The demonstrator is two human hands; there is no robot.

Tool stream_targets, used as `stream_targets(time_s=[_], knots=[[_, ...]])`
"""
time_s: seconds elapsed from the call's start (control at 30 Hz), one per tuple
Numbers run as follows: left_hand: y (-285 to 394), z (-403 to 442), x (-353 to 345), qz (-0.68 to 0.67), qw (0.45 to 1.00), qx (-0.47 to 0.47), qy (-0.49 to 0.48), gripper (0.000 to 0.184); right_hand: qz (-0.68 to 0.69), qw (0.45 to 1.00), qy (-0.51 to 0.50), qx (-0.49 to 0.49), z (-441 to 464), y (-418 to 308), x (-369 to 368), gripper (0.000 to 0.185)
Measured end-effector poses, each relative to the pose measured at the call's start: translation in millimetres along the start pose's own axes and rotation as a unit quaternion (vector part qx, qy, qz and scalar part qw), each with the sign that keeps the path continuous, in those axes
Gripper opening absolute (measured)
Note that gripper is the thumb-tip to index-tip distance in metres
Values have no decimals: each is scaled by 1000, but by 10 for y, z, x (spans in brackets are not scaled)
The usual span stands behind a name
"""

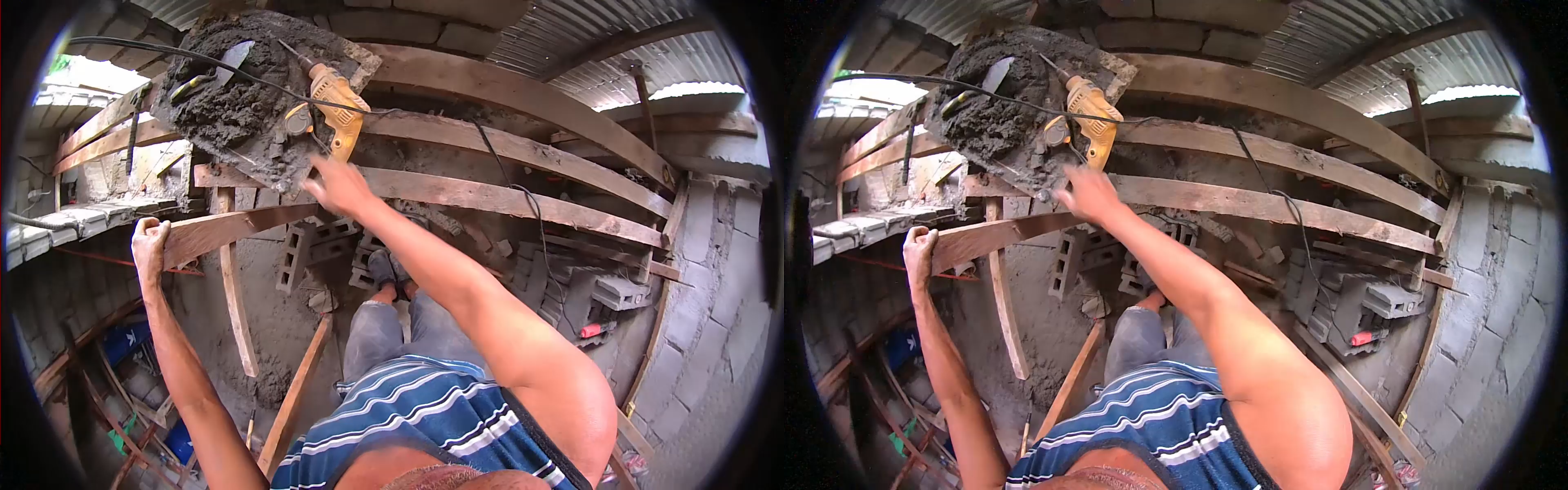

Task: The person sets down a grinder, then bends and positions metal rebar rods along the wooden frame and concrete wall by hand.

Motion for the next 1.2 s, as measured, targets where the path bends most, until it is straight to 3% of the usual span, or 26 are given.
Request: stream_targets(time_s=[0.03, 0.1, 0.17, 0.2, 0.3, 0.4, 0.57, 0.67, 0.83, 0.93, 0.97, 1.03, 1.07, 1.1, 1.2], knots=[[10, 2, 0, -4, 1000, -3, 2, 41, -5, 993, -101, -58, -369, 80, 145, 61], [12, 7, 4, 8, 1000, -6, -3, 41, -25, 977, -198, -69, -1108, 503, 230, 48], [-13, 24, 8, 12, 1000, -17, -3, 40, -91, 936, -328, -94, -1891, 943, 356, 42], [34, 24, 10, 35, 999, -18, 1, 39, -116, 877, -447, -136, -2213, 1074, 465, 43], [97, -16, 0, 52, 999, -13, 0, 38, -128, 822, -536, -145, -3120, 1409, 581, 41], [20, -6, -5, 68, 997, -24, 9, 38, -145, 791, -571, -163, -3516, 1454, 594, 41], [36, -7, 8, 96, 995, -10, 6, 40, -125, 829, -524, -151, -3711, 1484, 534, 42], [77, 5, 2, 110, 994, -11, 4, 41, -72, 834, -492, -238, -3657, 1473, 709, 42], [31, 2, 6, 104, 994, -19, 10, 41, -38, 800, -568, -193, -3690, 1348, 783, 46], [-14, 4, -32, 102, 995, -12, -5, 39, -11, 831, -516, -207, -3810, 1453, 883, 41], [53, 30, -4, 116, 993, -16, 20, 38, -86, 842, -526, -82, -3920, 1779, 674, 39], [-81, 79, 12, 131, 990, -28, 33, 36, -143, 844, -483, -184, -3732, 1499, 964, 52], [-23, 69, 44, 153, 987, -9, 41, 37, -144, 858, -455, -189, -3837, 1556, 956, 57], [78, 11, 30, 172, 984, 12, 40, 38, -176, 825, -490, -220, -3854, 1609, 918, 60], [139, -18, 37, 175, 983, 48, 39, 42, -134, 842, -469, -229, -3898, 1576, 891, 61]])
Point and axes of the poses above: each hand's wrist, its own z-axis towards the middle knuckle, its own x-axis out of the back of the hand, y = z × x, the point moved 2 cm from there along z, towards the middle knuckle, and after that the axes turned 12 degrees about -x, right-handed, at the moved point
